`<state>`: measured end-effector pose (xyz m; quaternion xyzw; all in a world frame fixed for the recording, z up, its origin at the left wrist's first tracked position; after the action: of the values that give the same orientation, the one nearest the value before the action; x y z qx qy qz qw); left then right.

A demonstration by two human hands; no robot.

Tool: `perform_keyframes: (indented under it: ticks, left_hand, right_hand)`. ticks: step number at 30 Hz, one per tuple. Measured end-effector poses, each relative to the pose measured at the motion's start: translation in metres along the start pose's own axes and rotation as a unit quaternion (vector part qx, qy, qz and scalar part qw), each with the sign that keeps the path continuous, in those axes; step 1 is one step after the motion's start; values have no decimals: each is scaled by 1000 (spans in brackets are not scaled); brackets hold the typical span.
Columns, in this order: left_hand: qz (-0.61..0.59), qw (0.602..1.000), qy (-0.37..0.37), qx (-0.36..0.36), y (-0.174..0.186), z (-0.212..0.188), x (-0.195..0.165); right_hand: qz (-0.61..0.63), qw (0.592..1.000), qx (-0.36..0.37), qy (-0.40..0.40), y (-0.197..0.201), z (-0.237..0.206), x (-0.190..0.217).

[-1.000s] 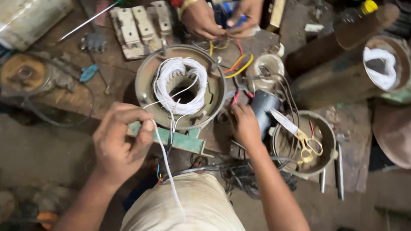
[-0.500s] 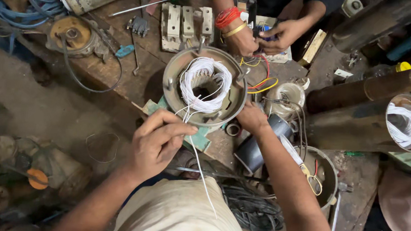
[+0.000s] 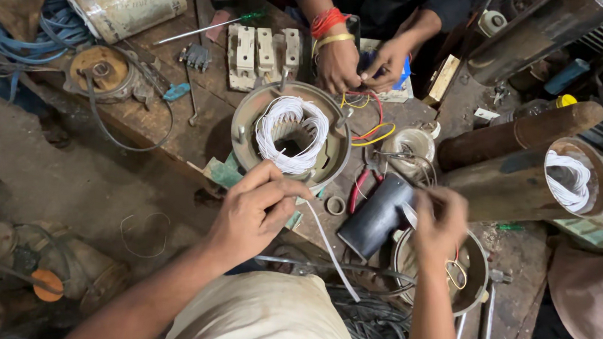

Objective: The person strips insulation from several wires using pliers and a knife, then twists the exposed ends together. They wrap the connections with black electrical tape and place the finished assembly into a cylindrical component on the workbench.

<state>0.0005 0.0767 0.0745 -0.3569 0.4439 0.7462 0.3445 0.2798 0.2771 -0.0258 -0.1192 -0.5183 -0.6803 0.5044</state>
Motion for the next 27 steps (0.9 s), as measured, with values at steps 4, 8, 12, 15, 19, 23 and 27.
perform_keyframes:
  ticks: [4, 8, 12, 15, 19, 23, 27]
  left_hand:
    - [-19, 999, -8, -31, 3, 4, 1]
    - [34, 998, -58, -6, 4, 9, -1]
    - [-4, 998, -56, 41, 0, 15, 5]
    - [-48, 995, -45, 68, 0, 18, 10]
    - [-76, 991, -35, 103, 5, 19, 14]
    - [-123, 985, -21, 123, 12, 22, 18]
    - [-163, 975, -37, 149, 20, 22, 18]
  right_hand:
    - [470, 863, -92, -159, 38, -64, -9]
    - [512, 830, 41, -217, 10, -99, 23]
    - [554, 781, 113, -265, -39, -114, 55]
    - [302, 888, 225, -263, -60, -117, 80]
    - [226, 929, 221, -189, -67, -98, 124]
    - [166, 958, 215, -90, -63, -72, 170]
    - [243, 940, 194, -137, -75, -55, 183]
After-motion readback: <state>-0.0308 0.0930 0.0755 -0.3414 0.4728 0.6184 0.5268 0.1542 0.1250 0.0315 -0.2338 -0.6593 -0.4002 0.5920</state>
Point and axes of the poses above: each hand's wrist, its own z-axis towards the middle knuckle, its own y-axis out of the back of the hand, x = y × z, the point moved 7 cm from there along z, towards the middle knuckle, and after that the axes turned 8 degrees about x, right-handed, at the moved point
